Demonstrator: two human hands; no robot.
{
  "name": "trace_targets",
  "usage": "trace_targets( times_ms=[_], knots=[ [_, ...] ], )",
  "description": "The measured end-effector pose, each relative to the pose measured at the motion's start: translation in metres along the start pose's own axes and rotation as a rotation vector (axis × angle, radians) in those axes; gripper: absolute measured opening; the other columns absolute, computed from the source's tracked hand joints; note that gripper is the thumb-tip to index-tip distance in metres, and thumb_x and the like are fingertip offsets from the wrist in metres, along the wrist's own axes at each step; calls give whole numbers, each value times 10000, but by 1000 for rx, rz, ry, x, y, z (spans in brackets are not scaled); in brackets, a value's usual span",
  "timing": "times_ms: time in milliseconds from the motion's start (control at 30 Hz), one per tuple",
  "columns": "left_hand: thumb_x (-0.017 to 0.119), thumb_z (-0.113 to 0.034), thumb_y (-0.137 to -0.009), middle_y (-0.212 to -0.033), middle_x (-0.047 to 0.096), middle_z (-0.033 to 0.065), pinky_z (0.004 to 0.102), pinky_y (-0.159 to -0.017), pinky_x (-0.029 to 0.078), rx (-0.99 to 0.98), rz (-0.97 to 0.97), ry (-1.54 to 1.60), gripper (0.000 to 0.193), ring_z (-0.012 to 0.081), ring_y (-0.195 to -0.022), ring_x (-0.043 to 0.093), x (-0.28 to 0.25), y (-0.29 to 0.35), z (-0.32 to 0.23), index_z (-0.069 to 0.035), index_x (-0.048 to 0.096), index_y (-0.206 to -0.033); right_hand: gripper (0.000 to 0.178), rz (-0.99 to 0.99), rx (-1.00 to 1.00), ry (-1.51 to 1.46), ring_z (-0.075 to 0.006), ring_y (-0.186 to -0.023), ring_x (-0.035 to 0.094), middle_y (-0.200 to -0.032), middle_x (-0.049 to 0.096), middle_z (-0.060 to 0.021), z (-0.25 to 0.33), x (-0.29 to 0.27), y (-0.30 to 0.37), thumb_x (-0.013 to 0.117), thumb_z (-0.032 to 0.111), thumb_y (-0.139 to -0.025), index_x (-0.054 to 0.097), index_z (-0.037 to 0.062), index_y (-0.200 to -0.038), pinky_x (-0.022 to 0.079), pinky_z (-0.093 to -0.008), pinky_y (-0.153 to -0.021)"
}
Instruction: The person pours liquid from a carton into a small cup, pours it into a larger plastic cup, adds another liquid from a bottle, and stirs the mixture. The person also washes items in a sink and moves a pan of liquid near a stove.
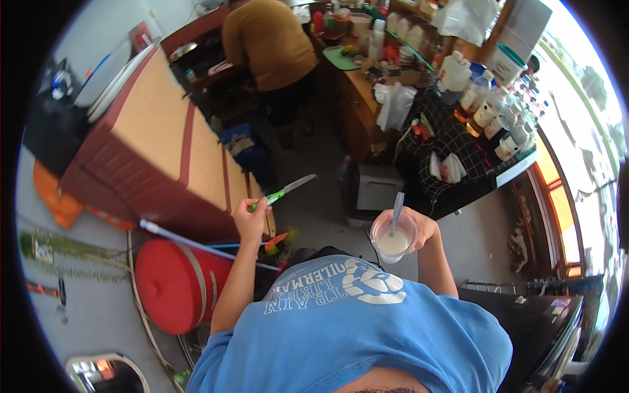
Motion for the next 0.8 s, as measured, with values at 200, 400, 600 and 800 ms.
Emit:
trace_targets(
  times_ms=[200,400,600,800],
  knots=[
    [666,-118,-993,-999,646,202,422,-778,658,-479,88,428,244,309,-809,744,105,-90,80,33,496,-1080,886,-351,-126,43,-295,-1040,671,-1137,672,-189,-4,-32,19,940,267,-490,604,-44,-1248,532,-399,-891],
    [628,-91,-998,-1022,653,173,392,-781,653,-570,73,436,200,290,-799,739,205,-240,117,25,545,-1138,914,-730,-261,103,-320,-1059,676,-1110,674,-184,-6,-87,-13,955,299,-475,591,-45,-1239,546,-435,-904],
    [632,-108,-996,-1043,656,115,313,-726,638,-600,81,483,192,236,-767,719,338,-417,124,-17,592,-1160,924,-929,-299,93,-347,-1126,659,-1169,661,-187,14,-158,-76,965,285,-476,569,-29,-1251,529,-480,-967],
    [638,-116,-993,-1006,655,107,269,-630,620,-516,50,505,151,199,-750,701,480,-584,130,-14,626,-1103,949,-1011,-451,127,-392,-1157,652,-1156,676,-239,32,-222,-134,988,351,-456,586,-55,-1214,482,-566,-1041]
  ],
)
Point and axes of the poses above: each hand's wrist, its own y-axis away from the middle knuckle, its own x-axis out of the palm, z = x × y, the point moved 1 cm from there along -y, towards the middle knuckle
